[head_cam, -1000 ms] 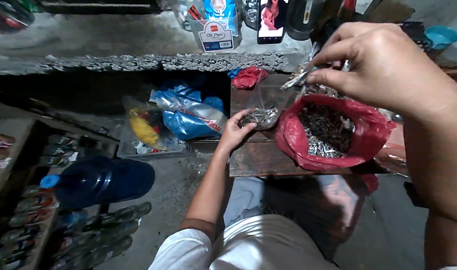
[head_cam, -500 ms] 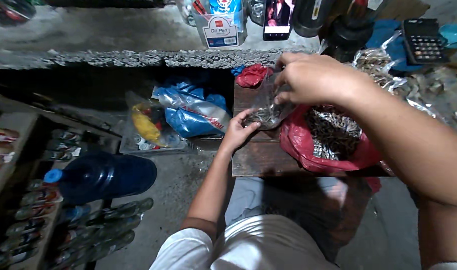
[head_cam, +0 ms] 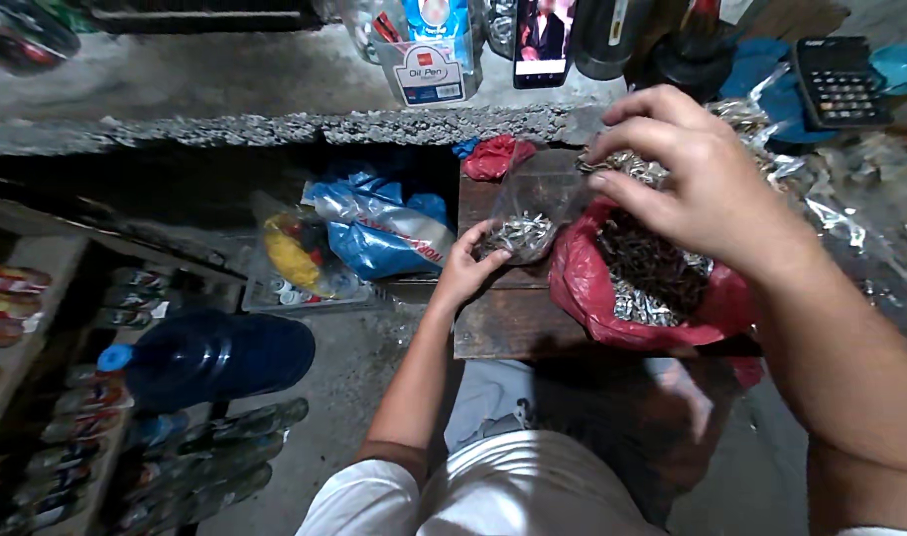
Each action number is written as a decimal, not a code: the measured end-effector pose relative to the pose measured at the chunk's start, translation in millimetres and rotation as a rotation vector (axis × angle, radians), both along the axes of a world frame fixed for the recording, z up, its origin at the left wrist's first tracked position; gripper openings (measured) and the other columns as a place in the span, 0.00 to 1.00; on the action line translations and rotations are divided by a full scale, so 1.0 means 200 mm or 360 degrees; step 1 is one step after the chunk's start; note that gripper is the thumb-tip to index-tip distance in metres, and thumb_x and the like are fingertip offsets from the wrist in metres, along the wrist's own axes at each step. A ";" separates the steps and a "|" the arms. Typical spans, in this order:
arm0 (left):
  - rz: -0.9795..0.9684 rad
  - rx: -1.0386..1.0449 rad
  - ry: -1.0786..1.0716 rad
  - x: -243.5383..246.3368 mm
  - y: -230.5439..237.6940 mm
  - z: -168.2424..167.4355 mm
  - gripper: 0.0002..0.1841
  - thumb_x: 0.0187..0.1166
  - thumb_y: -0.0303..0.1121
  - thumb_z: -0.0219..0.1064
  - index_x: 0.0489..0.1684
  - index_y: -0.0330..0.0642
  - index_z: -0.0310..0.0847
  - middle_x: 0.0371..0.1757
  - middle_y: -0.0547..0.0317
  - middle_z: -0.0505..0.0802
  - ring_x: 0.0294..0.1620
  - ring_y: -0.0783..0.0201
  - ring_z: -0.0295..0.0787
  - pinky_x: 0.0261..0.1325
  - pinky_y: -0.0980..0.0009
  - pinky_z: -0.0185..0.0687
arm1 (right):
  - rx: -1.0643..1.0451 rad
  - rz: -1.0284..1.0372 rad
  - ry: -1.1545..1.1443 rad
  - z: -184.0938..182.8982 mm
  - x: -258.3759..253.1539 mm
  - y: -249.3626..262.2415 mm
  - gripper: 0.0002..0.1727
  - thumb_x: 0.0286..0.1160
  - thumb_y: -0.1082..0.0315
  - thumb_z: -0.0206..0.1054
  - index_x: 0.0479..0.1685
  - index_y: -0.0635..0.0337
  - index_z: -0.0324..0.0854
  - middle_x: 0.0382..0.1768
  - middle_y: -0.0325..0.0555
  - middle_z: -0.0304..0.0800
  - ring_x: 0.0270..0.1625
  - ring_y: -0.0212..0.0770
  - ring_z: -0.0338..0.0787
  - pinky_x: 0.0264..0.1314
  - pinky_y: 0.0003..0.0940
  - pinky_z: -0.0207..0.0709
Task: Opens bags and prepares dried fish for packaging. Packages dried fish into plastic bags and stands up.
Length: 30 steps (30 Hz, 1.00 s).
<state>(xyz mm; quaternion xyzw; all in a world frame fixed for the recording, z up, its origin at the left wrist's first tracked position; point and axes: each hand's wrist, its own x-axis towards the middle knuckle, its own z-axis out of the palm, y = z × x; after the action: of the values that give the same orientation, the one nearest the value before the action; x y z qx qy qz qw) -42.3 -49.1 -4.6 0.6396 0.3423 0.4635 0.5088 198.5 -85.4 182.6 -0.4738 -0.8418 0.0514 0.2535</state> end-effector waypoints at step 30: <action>0.0227 -0.0012 0.0211 0.45 0.63 0.16 0.21 0.84 0.23 0.60 0.74 0.24 0.72 0.71 0.39 0.83 0.69 0.63 0.82 0.73 0.69 0.75 | 0.0613 -0.1177 0.1432 -0.96 0.40 -0.64 0.15 0.74 0.80 0.55 0.52 0.88 0.73 0.33 0.33 0.83 0.35 0.07 0.79 0.44 0.05 0.74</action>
<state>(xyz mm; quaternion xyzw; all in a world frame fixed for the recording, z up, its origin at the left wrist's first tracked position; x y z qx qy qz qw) 48.4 77.8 27.0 0.6410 0.4216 0.4540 0.4531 277.8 -212.9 -9.3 -0.6121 -0.4261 0.0020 0.6662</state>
